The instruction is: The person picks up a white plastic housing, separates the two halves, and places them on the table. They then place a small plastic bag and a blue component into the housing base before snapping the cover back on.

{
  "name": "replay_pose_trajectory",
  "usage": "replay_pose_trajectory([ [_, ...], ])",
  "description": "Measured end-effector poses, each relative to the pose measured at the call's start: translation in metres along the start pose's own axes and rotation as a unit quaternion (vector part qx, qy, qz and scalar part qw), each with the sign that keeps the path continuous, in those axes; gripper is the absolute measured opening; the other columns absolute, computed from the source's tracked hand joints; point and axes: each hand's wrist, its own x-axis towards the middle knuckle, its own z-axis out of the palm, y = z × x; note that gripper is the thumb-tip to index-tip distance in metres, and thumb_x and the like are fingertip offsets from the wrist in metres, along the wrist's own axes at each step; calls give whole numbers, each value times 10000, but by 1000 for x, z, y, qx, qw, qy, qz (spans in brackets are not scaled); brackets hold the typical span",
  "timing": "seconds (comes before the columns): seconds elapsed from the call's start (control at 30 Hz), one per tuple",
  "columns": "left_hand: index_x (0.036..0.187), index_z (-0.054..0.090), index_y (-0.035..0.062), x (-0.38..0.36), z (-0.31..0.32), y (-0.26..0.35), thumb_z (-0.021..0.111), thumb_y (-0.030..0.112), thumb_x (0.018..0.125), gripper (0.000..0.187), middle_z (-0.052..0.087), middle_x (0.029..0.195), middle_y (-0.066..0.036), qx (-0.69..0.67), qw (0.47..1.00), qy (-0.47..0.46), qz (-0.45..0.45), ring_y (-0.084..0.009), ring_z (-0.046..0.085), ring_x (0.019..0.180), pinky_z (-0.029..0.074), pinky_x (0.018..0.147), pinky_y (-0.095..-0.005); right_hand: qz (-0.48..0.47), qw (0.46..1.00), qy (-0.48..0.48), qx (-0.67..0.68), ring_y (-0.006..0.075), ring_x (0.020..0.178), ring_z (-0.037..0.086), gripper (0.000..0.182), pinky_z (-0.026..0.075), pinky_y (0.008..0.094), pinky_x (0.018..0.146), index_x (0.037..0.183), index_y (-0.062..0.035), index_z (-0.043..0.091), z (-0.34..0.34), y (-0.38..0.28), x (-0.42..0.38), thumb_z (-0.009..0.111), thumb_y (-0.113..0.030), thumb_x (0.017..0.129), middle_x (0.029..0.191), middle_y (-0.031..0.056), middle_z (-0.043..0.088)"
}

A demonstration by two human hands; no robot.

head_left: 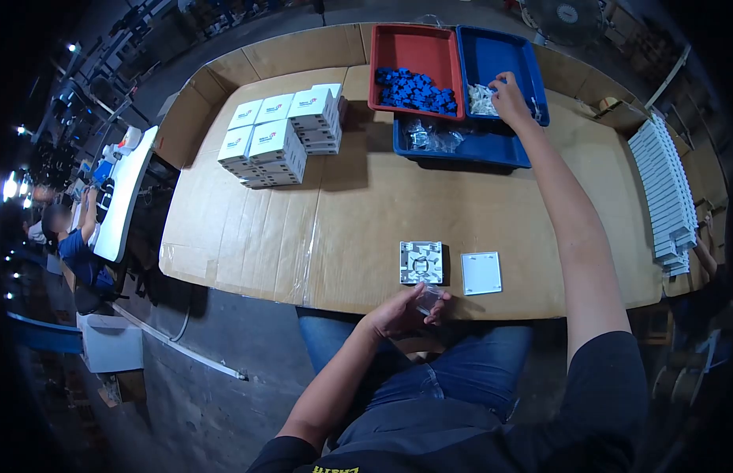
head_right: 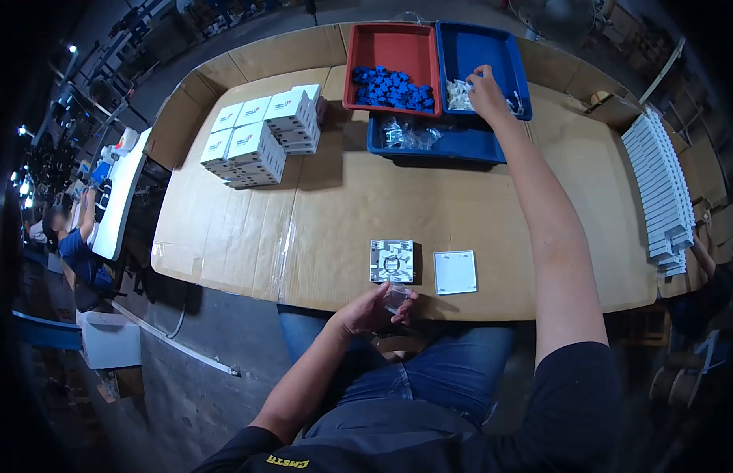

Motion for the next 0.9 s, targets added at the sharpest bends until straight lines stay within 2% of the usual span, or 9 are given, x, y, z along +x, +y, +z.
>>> replay_pose_trajectory([
  [0.2, 1366, 563, -1, -2, 3, 2, 371, 567, 1086, 662, 551, 951, -33, 20, 1000, 6, 3, -153, 492, 767, 453, 891, -343, 36, 997, 42, 51, 328, 1066, 685, 224, 546, 390, 941, 1118, 22, 738, -7, 8, 1, 670, -7, 906, 1188, 176, 648],
  [0.23, 1369, 560, -2, -3, 4, 3, 363, 564, 1089, 662, 549, 950, -32, 22, 1000, 4, 7, -153, 494, 770, 454, 896, -345, 90, 976, 22, 199, 293, 1047, 693, 212, 553, 375, 926, 1125, 18, 734, -9, 6, 0, 675, -26, 926, 1162, 156, 668],
  [0.3, 1375, 556, -1, -2, 5, 1, 349, 560, 1094, 660, 545, 950, -32, 22, 1000, -1, 12, -152, 501, 779, 458, 910, -354, 188, 861, -19, 472, 224, 1008, 710, 194, 566, 346, 897, 1141, 10, 726, -13, -5, -6, 686, -62, 965, 1110, 117, 710],
  [0.43, 1375, 554, 0, -3, 3, 0, 336, 558, 1097, 661, 542, 952, -33, 22, 999, -8, 24, -152, 518, 797, 465, 939, -376, 200, 699, -31, 686, 152, 925, 706, 271, 601, 314, 825, 1258, -11, 655, -76, -80, -38, 671, -130, 1015, 1060, 85, 728],
  [0.53, 1355, 563, -4, 0, -1, -3, 364, 570, 1084, 666, 584, 943, -45, 24, 999, -16, 44, -161, 563, 802, 499, 922, -393, 185, 702, -51, 686, 144, 891, 702, 254, 603, 294, 765, 1231, -6, 661, -98, -99, -75, 675, -133, 1011, 1051, 87, 728],
  [0.57, 1338, 570, -4, -3, -6, -6, 375, 575, 1078, 664, 608, 925, -49, 51, 997, 61, 20, -172, 593, 803, 513, 905, -391, 185, 704, -68, 682, 132, 868, 694, 228, 597, 280, 725, 1194, -4, 668, -103, -105, -93, 676, -133, 1006, 1042, 82, 724],
  [0.67, 1360, 558, -17, 0, -9, -7, 409, 508, 1093, 607, 622, 929, -58, -23, 996, -41, 70, -179, 637, 877, 531, 894, -360, 177, 730, -124, 648, 91, 768, 620, 199, 513, 247, 634, 1153, 10, 684, -120, -147, -160, 666, -120, 1003, 974, 51, 692],
  [0.8, 1319, 595, -24, -3, -1, -4, 422, 528, 1085, 623, 612, 918, -57, -19, 996, -25, 85, -174, 604, 849, 522, 865, -361, 232, 782, -290, 501, 58, 736, 579, 113, 471, 222, 645, 1047, -7, 721, -134, -199, -243, 711, -88, 969, 886, 11, 685],
  [0.9, 1295, 609, -24, -3, 3, -2, 437, 530, 1081, 618, 617, 920, -60, -44, 997, 1, 62, -176, 608, 854, 516, 844, -364, 235, 781, -297, 497, 46, 702, 556, 99, 449, 217, 632, 1002, -10, 732, -139, -226, -276, 756, -78, 935, 826, -4, 683],
])
